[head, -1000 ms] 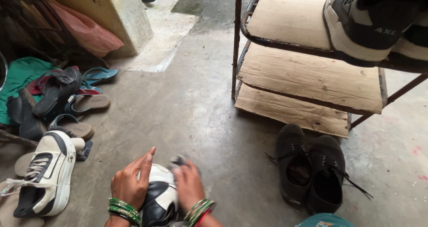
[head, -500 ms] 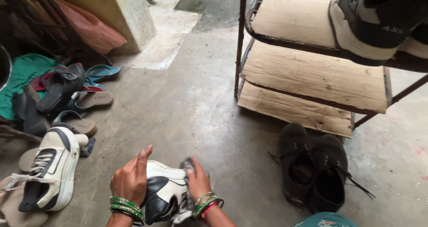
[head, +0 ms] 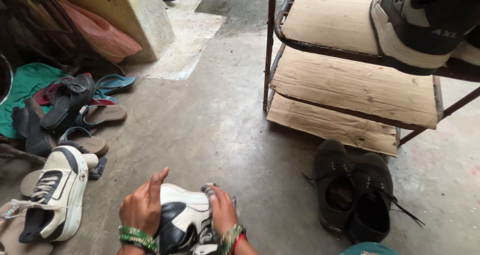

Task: The person wipes a white and black sneaker with a grey cloth, cleaning the upper, sides, and sole. The person then places the cleaned shoe onto a wooden shoe rack.

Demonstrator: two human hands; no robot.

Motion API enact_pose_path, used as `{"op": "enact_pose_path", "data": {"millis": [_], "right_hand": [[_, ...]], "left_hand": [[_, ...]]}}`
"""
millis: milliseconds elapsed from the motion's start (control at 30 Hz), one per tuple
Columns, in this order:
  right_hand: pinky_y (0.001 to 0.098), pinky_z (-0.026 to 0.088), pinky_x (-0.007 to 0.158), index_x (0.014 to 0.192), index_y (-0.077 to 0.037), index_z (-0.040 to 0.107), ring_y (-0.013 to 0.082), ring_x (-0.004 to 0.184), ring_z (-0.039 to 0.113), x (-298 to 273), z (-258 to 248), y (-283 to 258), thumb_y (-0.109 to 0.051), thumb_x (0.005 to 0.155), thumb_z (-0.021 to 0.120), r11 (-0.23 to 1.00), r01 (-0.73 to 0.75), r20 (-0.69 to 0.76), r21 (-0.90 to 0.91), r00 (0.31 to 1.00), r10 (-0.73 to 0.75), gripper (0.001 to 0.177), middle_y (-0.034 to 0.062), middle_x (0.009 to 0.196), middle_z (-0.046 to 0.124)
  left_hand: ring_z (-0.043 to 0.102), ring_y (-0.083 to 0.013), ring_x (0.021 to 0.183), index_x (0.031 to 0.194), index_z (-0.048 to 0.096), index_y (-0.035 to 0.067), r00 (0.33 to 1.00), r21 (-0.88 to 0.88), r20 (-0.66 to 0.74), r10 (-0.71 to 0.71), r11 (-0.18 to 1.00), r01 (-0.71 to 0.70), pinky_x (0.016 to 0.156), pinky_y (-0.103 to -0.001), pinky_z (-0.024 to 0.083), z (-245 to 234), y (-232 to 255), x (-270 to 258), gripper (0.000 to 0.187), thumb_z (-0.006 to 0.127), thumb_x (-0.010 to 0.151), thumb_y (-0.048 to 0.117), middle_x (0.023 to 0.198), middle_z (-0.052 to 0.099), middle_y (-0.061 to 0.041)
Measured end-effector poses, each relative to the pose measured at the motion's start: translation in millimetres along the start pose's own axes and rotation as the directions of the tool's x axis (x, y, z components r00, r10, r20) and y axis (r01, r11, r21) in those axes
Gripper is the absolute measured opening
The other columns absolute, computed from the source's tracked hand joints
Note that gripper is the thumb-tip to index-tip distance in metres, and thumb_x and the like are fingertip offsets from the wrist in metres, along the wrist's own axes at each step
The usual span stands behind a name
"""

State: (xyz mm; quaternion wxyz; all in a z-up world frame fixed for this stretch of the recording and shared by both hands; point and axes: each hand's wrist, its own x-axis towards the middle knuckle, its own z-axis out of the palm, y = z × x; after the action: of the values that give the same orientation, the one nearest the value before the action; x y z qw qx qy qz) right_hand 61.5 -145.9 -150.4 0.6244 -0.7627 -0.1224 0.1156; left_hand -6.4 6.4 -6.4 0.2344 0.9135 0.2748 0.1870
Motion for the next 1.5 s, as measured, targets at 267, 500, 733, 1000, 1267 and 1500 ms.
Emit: {"op": "enact_pose_path", "data": {"millis": [267, 500, 733, 1000, 1267, 1500], "right_hand": [[0.0348, 0.053, 0.097, 0.131, -0.016, 0.067, 0.0272, 0.114, 0.069, -39, -5, -116, -0.02, 0.098, 0.055, 0.965, 0.211, 0.002, 0.156, 0.977, -0.214, 0.035, 0.0102, 0.124, 0.069], [0.0388, 0.048, 0.102, 0.126, -0.012, 0.069, 0.031, 0.121, 0.064, -14, 13, -31, -0.02, 0.098, 0.056, 0.987, 0.149, -0.028, 0.065, 0.989, -0.148, 0.032, 0.0132, 0.129, 0.068], [0.0384, 0.051, 0.099, 0.131, -0.013, 0.065, 0.0311, 0.117, 0.066, 30, -17, -15, -0.029, 0.099, 0.059, 0.985, -0.061, -0.005, -0.163, 0.998, 0.061, 0.036, 0.0148, 0.126, 0.069], [0.042, 0.055, 0.089, 0.144, -0.029, 0.057, 0.028, 0.113, 0.068, -52, -62, -195, -0.035, 0.101, 0.05, 0.906, 0.264, 0.014, -0.33, 0.961, -0.275, 0.043, 0.0026, 0.141, 0.061], [0.0498, 0.045, 0.093, 0.123, -0.013, 0.066, 0.0321, 0.105, 0.064, -15, -29, -165, -0.028, 0.099, 0.059, 0.746, 0.429, 0.063, -0.509, 0.883, -0.465, 0.029, 0.0125, 0.107, 0.067], [0.0485, 0.045, 0.091, 0.103, -0.013, 0.072, 0.0316, 0.103, 0.064, -1, -32, -176, -0.032, 0.099, 0.06, 0.773, 0.304, 0.019, -0.557, 0.935, -0.354, 0.023, 0.0111, 0.111, 0.068]], "left_hand": [[0.073, -0.0382, 0.093, 0.122, 0.076, 0.034, 0.999, 0.041, 0.039, -0.001, 0.999, 0.0, 0.079, -0.047, 0.057, 5, 7, 7, 0.062, 0.023, 0.101, 0.059, 0.098, 0.078, -0.013], [0.074, -0.0364, 0.096, 0.119, 0.077, 0.031, 1.0, 0.003, -0.006, -0.01, 1.0, 0.01, 0.082, -0.044, 0.056, -3, -12, -4, 0.052, 0.036, 0.099, 0.057, 0.102, 0.079, -0.012], [0.074, -0.0284, 0.109, 0.116, 0.08, 0.019, 0.942, -0.103, 0.277, -0.188, 0.969, 0.224, 0.095, -0.037, 0.054, 11, 1, 14, 0.051, 0.05, 0.096, 0.054, 0.111, 0.08, -0.01], [0.068, -0.0214, 0.099, 0.118, 0.072, 0.008, 0.741, -0.593, 0.621, -0.255, 0.466, 0.657, 0.091, -0.037, 0.052, 52, -32, 35, 0.044, 0.046, 0.103, 0.04, 0.115, 0.075, -0.009], [0.069, -0.0322, 0.099, 0.115, 0.07, 0.009, 0.951, -0.449, 0.182, -0.249, 0.84, 0.305, 0.087, -0.045, 0.05, 59, -15, 15, 0.043, 0.041, 0.097, 0.035, 0.106, 0.074, -0.015], [0.065, -0.0444, 0.097, 0.109, 0.066, 0.007, 0.943, -0.37, 0.075, -0.324, 0.869, 0.328, 0.086, -0.051, 0.049, 54, 27, -10, 0.043, 0.039, 0.099, 0.039, 0.1, 0.071, -0.024]]}}
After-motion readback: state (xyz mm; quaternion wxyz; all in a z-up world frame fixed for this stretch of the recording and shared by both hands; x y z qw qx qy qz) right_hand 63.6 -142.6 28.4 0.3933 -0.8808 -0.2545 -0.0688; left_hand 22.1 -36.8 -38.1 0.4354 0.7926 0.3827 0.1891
